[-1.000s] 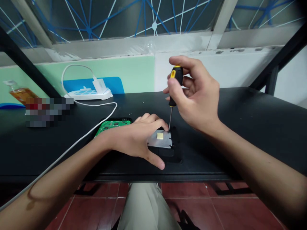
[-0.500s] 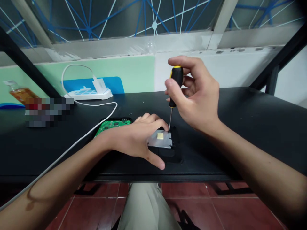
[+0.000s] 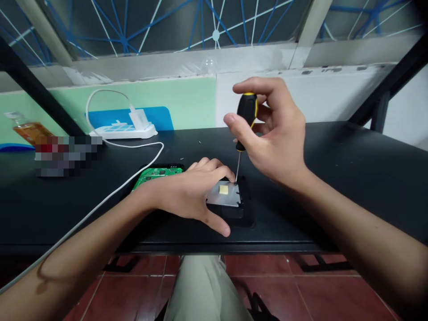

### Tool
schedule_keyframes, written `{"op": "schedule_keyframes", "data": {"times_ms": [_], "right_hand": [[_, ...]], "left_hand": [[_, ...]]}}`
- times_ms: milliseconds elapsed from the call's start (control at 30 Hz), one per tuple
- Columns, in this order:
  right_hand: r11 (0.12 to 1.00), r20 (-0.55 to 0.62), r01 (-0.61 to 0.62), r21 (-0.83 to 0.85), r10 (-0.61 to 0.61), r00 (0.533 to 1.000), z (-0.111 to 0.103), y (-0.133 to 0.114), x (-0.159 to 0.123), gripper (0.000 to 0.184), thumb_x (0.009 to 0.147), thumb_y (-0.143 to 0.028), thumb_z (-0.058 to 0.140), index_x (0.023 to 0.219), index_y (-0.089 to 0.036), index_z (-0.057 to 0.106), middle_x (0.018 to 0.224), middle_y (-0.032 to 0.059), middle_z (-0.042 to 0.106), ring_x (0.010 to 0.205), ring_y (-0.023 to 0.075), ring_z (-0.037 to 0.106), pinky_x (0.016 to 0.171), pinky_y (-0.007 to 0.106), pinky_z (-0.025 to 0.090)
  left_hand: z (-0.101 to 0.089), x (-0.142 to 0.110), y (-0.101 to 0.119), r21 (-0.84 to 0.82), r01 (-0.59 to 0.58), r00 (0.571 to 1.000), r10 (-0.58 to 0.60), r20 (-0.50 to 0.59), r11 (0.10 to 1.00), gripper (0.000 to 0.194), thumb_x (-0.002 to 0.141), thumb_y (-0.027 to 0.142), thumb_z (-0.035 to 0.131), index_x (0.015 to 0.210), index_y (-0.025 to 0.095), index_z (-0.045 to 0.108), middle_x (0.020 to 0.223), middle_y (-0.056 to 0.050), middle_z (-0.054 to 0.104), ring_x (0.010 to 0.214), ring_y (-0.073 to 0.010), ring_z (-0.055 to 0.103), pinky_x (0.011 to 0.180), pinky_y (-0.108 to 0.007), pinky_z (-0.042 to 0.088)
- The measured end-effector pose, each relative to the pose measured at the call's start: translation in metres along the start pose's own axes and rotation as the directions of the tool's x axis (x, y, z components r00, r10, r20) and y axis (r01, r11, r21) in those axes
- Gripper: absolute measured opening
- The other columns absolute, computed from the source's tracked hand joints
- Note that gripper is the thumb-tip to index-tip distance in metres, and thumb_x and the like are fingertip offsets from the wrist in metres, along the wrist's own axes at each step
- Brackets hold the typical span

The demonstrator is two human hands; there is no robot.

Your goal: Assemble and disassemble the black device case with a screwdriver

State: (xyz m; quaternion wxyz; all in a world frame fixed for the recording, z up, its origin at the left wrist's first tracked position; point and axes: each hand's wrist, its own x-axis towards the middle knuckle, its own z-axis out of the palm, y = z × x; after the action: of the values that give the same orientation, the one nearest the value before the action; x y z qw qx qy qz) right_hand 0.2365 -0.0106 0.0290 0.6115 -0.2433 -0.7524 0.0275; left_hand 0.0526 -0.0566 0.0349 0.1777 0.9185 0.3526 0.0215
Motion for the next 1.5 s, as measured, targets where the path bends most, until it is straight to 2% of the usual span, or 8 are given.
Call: {"op": "schedule_keyframes", "data": {"times_ms": [233,367,500,700,833,967,1233,1500], "right_hand": [[0.995,0.017,-0.047,0.088,0.046,0.999,-0.0006,-0.0026,-0.002,0.027,0.1,-0.038,0.04,0.12,-0.036,0.057,0.112,-0.0005,0.064,0.084,0.0151,0.07,0.062,0.029,0.062],[0.997,0.023,-0.043,0.067,0.042,0.999,0.0009,-0.0001,-0.0011,0.028,0.096,-0.039,0.051,0.122,-0.034,0.056,0.106,-0.0007,0.066,0.079,0.0148,0.071,0.062,0.029,0.062],[0.998,-0.027,0.04,-0.051,-0.041,0.999,-0.001,-0.0016,0.0002,0.027,0.088,-0.044,0.063,0.112,-0.032,0.059,0.112,-0.0006,0.063,0.092,0.0179,0.069,0.075,0.033,0.063],[0.994,0.033,-0.058,0.093,0.055,0.998,-0.001,-0.0033,-0.002,0.027,0.1,-0.04,0.04,0.121,-0.037,0.058,0.111,-0.0009,0.066,0.085,0.0155,0.071,0.068,0.031,0.063],[0.995,0.034,-0.043,0.085,0.04,0.999,0.0011,0.0008,-0.0012,0.029,0.096,-0.037,0.051,0.125,-0.033,0.056,0.111,0.0009,0.066,0.083,0.0167,0.071,0.063,0.031,0.062],[0.998,0.0,0.048,-0.049,-0.048,0.999,-0.0006,0.002,0.0009,0.028,0.089,-0.038,0.062,0.116,-0.032,0.057,0.115,0.0003,0.062,0.092,0.0188,0.068,0.074,0.035,0.062],[0.996,0.022,-0.058,0.07,0.056,0.998,-0.0003,-0.0019,-0.0012,0.026,0.1,-0.04,0.041,0.119,-0.034,0.057,0.105,0.0005,0.064,0.078,0.0137,0.069,0.062,0.028,0.061],[0.997,-0.009,0.041,-0.069,-0.042,0.999,-0.0015,-0.0016,0.0007,0.021,0.09,-0.039,0.061,0.109,-0.031,0.058,0.108,-0.0012,0.062,0.083,0.0158,0.065,0.072,0.033,0.06]], "left_hand": [[0.0012,0.0003,-0.0007,-0.007,-0.009,1.0,0.009,0.001,1.0,0.079,0.066,0.066,0.078,0.123,0.023,0.045,0.122,-0.008,0.048,0.115,-0.0296,0.042,0.094,-0.039,0.038],[0.0006,0.0006,-0.0002,-0.003,-0.002,1.0,0.002,0.003,1.0,0.079,0.066,0.066,0.078,0.124,0.024,0.045,0.122,-0.007,0.048,0.115,-0.0296,0.042,0.094,-0.039,0.039],[0.0004,0.0006,-0.0004,0.0,-0.004,1.0,0.004,-0.009,1.0,0.079,0.065,0.066,0.078,0.123,0.025,0.045,0.122,-0.008,0.048,0.115,-0.03,0.042,0.095,-0.04,0.038],[0.0009,0.0015,-0.0008,-0.006,0.001,1.0,-0.001,0.004,1.0,0.079,0.065,0.066,0.078,0.124,0.025,0.045,0.124,-0.007,0.047,0.117,-0.0299,0.041,0.095,-0.039,0.039],[0.0003,0.0013,0.0,-0.008,0.001,1.0,-0.001,0.0,1.0,0.08,0.065,0.066,0.078,0.125,0.024,0.045,0.123,-0.007,0.047,0.117,-0.0298,0.041,0.095,-0.039,0.038],[0.0003,0.0005,-0.0002,-0.001,0.0,1.0,0.0,0.002,1.0,0.079,0.065,0.067,0.077,0.124,0.025,0.045,0.122,-0.007,0.048,0.116,-0.0297,0.042,0.095,-0.04,0.038],[0.0006,0.0005,-0.0006,-0.011,0.0,1.0,0.0,0.003,1.0,0.079,0.065,0.065,0.078,0.124,0.024,0.045,0.123,-0.007,0.048,0.116,-0.0298,0.041,0.094,-0.039,0.038],[0.0,0.001,0.0009,0.001,-0.002,1.0,0.002,0.003,1.0,0.079,0.065,0.065,0.079,0.123,0.023,0.046,0.121,-0.007,0.047,0.114,-0.0287,0.041,0.095,-0.039,0.038]]}}
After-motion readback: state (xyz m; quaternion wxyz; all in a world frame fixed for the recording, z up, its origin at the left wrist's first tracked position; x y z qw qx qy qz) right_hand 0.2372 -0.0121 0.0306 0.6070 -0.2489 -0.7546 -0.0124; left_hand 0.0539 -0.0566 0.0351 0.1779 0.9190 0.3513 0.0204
